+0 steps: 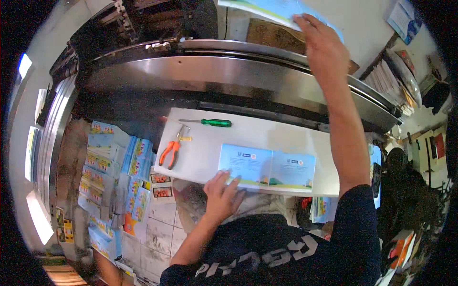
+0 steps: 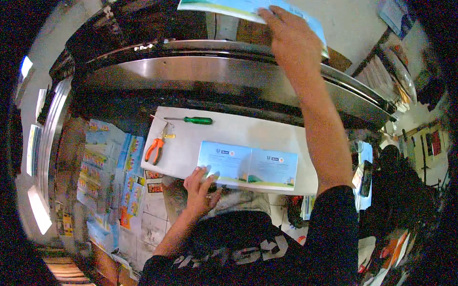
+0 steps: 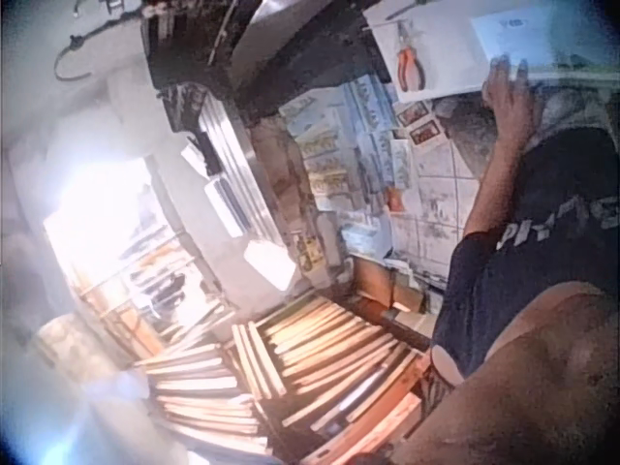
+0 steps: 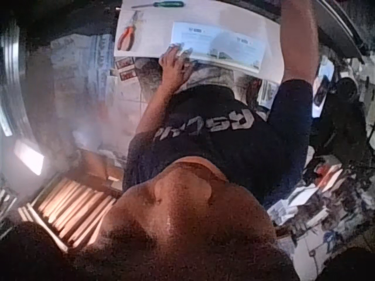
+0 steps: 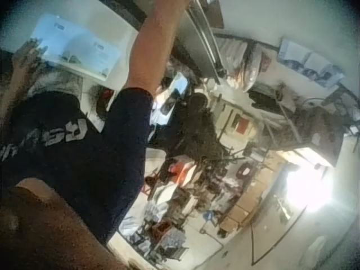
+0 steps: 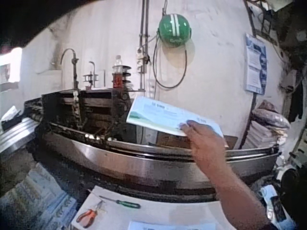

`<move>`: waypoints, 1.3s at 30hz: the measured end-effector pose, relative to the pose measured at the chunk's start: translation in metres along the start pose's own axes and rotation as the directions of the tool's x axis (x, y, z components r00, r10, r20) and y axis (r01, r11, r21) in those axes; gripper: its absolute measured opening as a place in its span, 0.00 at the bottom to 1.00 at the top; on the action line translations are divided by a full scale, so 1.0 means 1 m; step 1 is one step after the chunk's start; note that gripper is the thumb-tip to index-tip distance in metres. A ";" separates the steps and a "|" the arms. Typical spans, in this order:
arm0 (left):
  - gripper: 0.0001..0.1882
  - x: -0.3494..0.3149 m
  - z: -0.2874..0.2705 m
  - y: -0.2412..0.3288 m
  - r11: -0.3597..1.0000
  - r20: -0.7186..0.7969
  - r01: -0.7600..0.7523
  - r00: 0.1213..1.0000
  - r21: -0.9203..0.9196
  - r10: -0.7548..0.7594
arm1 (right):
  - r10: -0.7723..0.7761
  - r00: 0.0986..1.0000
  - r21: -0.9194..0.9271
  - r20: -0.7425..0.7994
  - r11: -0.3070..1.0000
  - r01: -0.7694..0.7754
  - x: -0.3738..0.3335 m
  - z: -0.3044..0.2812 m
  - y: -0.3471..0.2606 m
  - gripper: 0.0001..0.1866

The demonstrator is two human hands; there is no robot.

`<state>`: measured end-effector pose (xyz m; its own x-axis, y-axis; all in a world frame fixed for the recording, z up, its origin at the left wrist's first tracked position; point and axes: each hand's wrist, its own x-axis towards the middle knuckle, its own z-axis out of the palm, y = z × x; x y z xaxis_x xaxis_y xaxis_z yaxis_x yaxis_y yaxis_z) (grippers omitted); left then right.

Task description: The person folds printed paper sheets by hand, sorts and fans through a stack of printed booklets on a table, and folds additional printed sheets.

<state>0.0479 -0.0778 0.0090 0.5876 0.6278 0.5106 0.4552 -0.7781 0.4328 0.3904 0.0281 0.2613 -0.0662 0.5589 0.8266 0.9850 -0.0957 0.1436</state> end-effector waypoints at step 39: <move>0.32 0.031 -0.011 -0.081 0.965 -0.125 0.237 0.960 -0.112 -0.250 | -0.251 0.299 0.304 0.921 0.941 -0.149 -0.217 -0.080 -0.124 0.33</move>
<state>0.0219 0.0054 -0.0022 0.3672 0.7999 0.4748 0.5037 -0.6001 0.6214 0.2697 -0.1476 0.1077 -0.1200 0.9494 -0.2904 0.9851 0.0775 -0.1536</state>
